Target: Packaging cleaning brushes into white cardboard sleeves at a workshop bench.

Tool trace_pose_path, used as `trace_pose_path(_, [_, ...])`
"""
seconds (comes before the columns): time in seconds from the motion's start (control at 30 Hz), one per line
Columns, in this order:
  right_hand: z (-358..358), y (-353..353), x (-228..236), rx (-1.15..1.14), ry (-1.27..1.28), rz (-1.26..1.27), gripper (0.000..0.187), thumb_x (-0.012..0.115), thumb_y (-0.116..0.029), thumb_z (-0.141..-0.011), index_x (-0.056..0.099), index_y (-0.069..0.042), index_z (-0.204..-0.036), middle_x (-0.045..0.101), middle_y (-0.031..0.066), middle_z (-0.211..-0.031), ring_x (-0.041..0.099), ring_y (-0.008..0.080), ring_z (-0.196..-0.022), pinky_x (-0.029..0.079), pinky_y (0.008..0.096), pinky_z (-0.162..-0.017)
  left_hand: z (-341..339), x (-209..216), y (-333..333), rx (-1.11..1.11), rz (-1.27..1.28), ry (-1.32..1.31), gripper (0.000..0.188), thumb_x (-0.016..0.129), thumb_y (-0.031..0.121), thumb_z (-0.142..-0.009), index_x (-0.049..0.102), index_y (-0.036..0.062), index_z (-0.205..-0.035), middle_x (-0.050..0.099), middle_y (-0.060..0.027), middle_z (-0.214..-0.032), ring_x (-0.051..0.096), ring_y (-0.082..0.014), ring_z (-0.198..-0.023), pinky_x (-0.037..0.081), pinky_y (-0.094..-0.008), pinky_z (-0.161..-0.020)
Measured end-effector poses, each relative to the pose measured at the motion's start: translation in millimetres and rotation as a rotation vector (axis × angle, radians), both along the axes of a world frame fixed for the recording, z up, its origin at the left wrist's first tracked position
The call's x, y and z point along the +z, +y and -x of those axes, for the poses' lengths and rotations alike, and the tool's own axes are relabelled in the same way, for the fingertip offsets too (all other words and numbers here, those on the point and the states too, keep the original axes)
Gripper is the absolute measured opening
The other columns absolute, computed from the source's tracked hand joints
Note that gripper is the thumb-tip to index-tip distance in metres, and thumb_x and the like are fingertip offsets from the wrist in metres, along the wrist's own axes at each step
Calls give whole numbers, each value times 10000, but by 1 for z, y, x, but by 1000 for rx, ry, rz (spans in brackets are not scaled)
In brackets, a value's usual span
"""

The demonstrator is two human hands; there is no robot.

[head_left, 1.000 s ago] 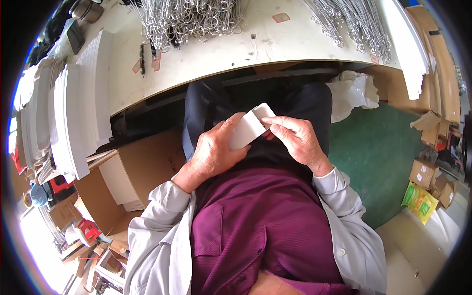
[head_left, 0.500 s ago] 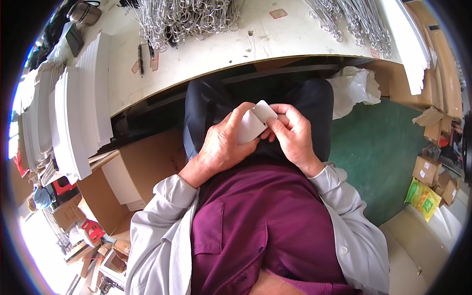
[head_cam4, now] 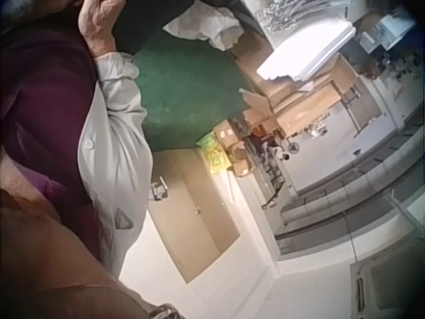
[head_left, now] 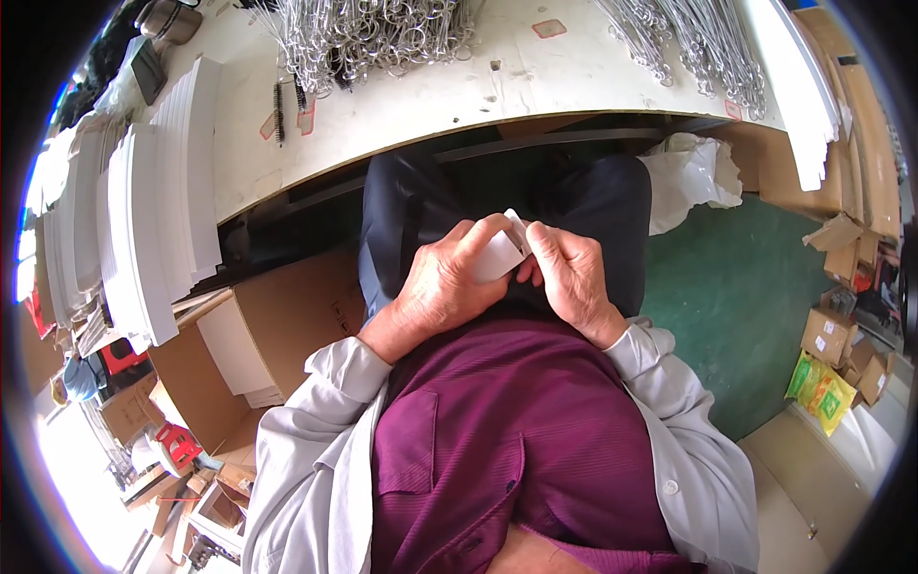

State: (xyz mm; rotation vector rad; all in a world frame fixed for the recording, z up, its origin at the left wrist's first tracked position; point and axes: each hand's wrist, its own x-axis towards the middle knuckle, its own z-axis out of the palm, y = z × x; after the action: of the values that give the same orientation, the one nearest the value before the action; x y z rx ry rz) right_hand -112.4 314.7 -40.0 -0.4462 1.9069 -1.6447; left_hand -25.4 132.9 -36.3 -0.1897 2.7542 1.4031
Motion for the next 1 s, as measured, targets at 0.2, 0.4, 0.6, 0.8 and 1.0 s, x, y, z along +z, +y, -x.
trace_pose_path(0.2, [-9, -12, -2, -56, -71, 33, 268, 629, -203, -1065, 767, 17, -1132, 710, 47, -757, 622, 68, -657, 489, 253, -572, 0, 3, 3, 75, -43, -35, 637, 792, 132, -768, 518, 89, -1342, 711, -213, -1075, 730, -436, -929, 617, -493, -786])
trace_pose_path(0.4, [-3, -13, -2, -14, -181, 32, 251, 656, -176, -1050, 758, 33, -1143, 754, 90, -874, 649, 92, -670, 527, 251, -594, -1, -1, 3, 88, 84, -13, 612, 810, 162, -780, 519, 26, -1300, 715, -223, -1077, 734, -427, -931, 619, -487, -768])
trace_pose_path(0.6, [-14, -27, -16, -119, 88, 78, 181, 730, -129, -994, 738, 27, -1086, 732, 33, -764, 657, 62, -648, 514, 223, -566, -4, -14, 5, 90, 123, 103, 557, 821, 176, -780, 565, 24, -1252, 710, -212, -1085, 739, -406, -916, 625, -466, -749])
trace_pose_path(0.8, [-7, -20, -9, -111, -183, 64, 156, 712, -133, -1004, 695, 22, -1010, 732, 49, -764, 661, 60, -613, 489, 212, -524, -7, -15, 8, 112, 98, 140, 534, 816, 165, -778, 583, 26, -1239, 718, -208, -1082, 740, -398, -919, 627, -459, -751])
trace_pose_path(1.0, [-6, -19, -14, -138, -253, 111, 166, 702, -153, -1011, 692, 9, -974, 713, 42, -735, 652, 69, -567, 473, 205, -480, -7, -12, 8, 135, 94, 138, 486, 801, 167, -788, 598, 33, -1208, 726, -204, -1060, 739, -405, -902, 622, -475, -742])
